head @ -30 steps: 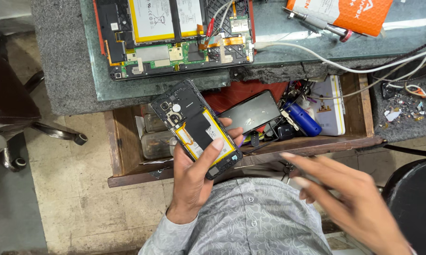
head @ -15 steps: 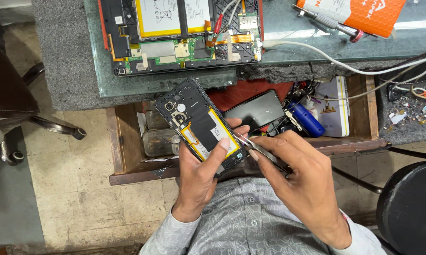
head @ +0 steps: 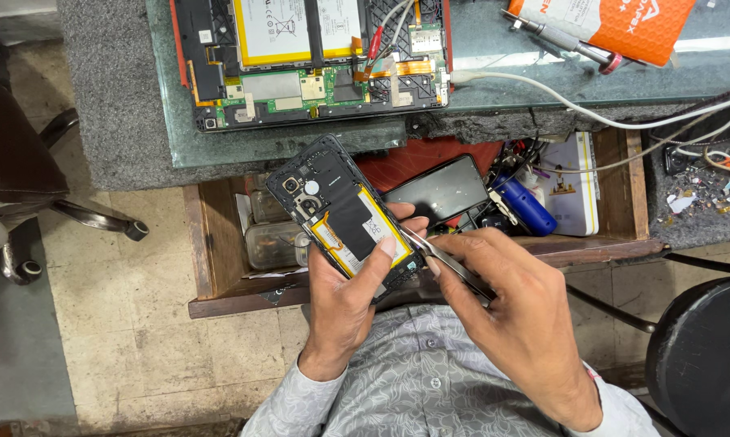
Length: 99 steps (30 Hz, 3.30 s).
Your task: The person uses tweezers to manipulate small components inside a disassembled mobile phone. They carefully adjust parts near the camera module and battery area while holding the phone steady with the other hand.
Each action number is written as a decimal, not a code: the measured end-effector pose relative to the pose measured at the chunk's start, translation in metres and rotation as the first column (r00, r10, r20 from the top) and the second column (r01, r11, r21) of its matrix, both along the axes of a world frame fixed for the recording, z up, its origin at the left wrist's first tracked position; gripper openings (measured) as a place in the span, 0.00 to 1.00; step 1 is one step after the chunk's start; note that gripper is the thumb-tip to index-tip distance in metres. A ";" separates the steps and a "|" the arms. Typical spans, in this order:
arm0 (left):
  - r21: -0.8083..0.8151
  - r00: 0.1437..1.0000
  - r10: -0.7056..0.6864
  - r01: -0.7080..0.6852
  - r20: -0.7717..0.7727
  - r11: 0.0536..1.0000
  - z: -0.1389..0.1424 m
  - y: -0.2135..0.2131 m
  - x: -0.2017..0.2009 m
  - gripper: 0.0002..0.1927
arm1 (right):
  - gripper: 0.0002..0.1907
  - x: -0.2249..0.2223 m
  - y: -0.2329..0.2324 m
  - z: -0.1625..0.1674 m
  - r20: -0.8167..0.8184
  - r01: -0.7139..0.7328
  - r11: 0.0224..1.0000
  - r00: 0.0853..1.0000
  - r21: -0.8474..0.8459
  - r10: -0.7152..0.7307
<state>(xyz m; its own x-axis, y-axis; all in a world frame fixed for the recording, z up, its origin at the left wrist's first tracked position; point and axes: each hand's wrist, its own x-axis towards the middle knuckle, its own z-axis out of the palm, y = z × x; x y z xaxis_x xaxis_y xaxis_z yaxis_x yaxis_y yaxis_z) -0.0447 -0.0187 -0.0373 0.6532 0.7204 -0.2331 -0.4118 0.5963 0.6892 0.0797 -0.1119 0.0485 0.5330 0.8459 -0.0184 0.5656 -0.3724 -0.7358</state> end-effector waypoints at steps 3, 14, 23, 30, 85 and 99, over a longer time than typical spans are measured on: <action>0.006 1.000 -0.004 0.004 0.001 1.000 0.000 0.001 0.000 0.17 | 0.12 0.000 0.000 -0.002 0.008 -0.012 1.000 1.000 0.024 0.011; 0.005 1.000 -0.010 0.010 0.003 1.000 0.001 0.000 0.000 0.19 | 0.12 -0.002 -0.001 -0.004 -0.011 0.030 0.999 0.999 -0.042 -0.030; -0.036 1.000 -0.020 0.021 0.022 0.999 0.005 0.003 -0.002 0.19 | 0.12 -0.007 -0.001 -0.011 -0.068 0.031 0.998 0.997 0.050 -0.027; 0.010 0.999 -0.030 0.030 0.019 0.999 0.004 0.002 -0.003 0.17 | 0.11 -0.007 0.000 -0.012 -0.074 0.042 0.999 0.996 0.030 -0.040; 0.010 0.993 -0.117 0.117 -0.014 0.993 0.005 0.012 -0.009 0.20 | 0.18 0.043 0.004 -0.034 0.592 -0.412 0.911 0.739 0.020 0.321; 0.070 0.985 -0.172 0.173 -0.029 0.982 0.006 0.017 -0.014 0.18 | 0.18 0.061 0.007 -0.029 0.516 -0.536 0.843 0.710 -0.047 0.480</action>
